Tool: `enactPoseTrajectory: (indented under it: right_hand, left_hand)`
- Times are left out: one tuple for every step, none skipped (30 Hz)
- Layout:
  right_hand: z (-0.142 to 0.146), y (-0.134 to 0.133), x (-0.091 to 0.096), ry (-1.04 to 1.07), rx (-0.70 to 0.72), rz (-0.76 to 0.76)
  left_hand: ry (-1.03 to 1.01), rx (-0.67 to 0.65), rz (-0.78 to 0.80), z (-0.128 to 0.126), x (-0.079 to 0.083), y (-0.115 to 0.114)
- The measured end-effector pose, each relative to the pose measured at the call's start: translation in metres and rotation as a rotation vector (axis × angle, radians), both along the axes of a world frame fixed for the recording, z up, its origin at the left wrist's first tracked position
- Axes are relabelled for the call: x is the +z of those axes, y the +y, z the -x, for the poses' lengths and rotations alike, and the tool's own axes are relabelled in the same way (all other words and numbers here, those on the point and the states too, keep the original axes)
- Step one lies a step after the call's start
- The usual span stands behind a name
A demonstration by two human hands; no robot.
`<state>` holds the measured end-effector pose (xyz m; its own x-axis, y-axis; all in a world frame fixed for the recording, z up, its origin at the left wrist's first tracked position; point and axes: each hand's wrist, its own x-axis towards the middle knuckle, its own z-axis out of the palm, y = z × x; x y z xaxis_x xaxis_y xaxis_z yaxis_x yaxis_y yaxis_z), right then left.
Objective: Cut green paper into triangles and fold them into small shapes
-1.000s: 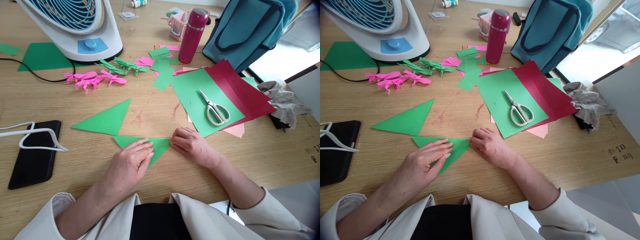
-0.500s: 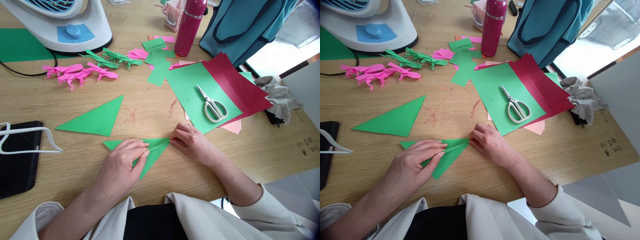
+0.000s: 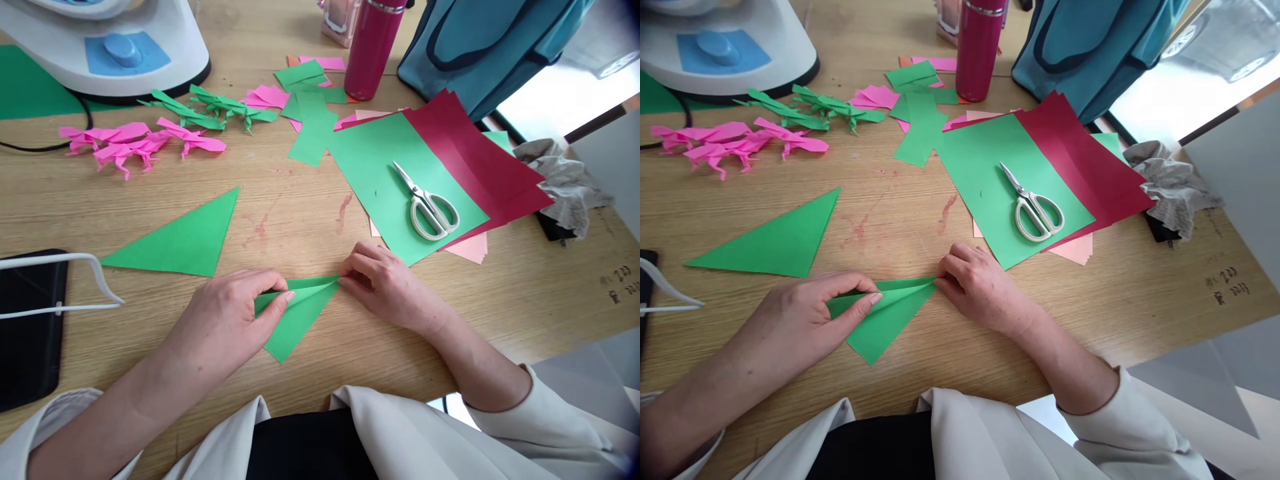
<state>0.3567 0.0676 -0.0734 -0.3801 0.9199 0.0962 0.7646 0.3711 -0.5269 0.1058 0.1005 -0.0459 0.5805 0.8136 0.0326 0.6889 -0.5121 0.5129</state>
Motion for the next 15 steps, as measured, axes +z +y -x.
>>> enactPoseTrajectory:
  right_hand:
    - [0.0001,0.0002,0.0002,0.002,-0.001,0.004]
    - [0.0002,0.0004,0.0006,0.003,-0.002,0.010]
    - [0.0004,0.0007,0.0011,0.002,-0.004,0.016]
    - [0.0006,0.0010,0.0017,0.003,-0.004,0.023]
    - [0.0009,0.0014,0.0023,0.006,-0.004,0.032]
    - [0.0012,0.0017,0.0029,0.010,-0.003,0.040]
    - [0.0015,0.0019,0.0035,0.017,-0.003,0.046]
    - [0.0018,0.0021,0.0039,0.023,-0.004,0.051]
    - [0.0021,0.0022,0.0042,0.028,-0.008,0.055]
    - [0.0023,0.0022,0.0044,0.031,-0.014,0.059]
    - [0.0026,0.0021,0.0044,0.031,-0.021,0.062]
    - [0.0029,0.0020,0.0042,0.032,-0.026,0.066]
    - [0.0032,0.0019,0.0040,0.032,-0.030,0.068]
    - [0.0034,0.0018,0.0037,0.031,-0.033,0.070]
    - [0.0036,0.0018,0.0035,0.026,-0.036,0.072]
  left_hand:
    - [0.029,-0.005,-0.007,-0.0012,0.0011,0.0008]
    - [0.058,-0.010,-0.017,-0.0025,0.0020,0.0015]
    - [0.084,-0.017,-0.030,-0.0039,0.0027,0.0021]
    - [0.107,-0.029,-0.039,-0.0052,0.0031,0.0026]
    - [0.127,-0.043,-0.044,-0.0062,0.0032,0.0032]
    - [0.142,-0.059,-0.046,-0.0070,0.0030,0.0038]
    - [0.151,-0.069,-0.047,-0.0076,0.0027,0.0045]
    - [0.155,-0.072,-0.044,-0.0078,0.0023,0.0050]
    - [0.157,-0.071,-0.039,-0.0079,0.0018,0.0055]
    - [0.155,-0.065,-0.033,-0.0078,0.0013,0.0059]
    - [0.154,-0.060,-0.026,-0.0077,0.0008,0.0062]
    - [0.151,-0.057,-0.019,-0.0074,0.0004,0.0063]
    - [0.148,-0.055,-0.014,-0.0072,-0.0001,0.0063]
    - [0.147,-0.056,-0.009,-0.0069,-0.0006,0.0062]
    - [0.145,-0.056,-0.007,-0.0067,-0.0012,0.0061]
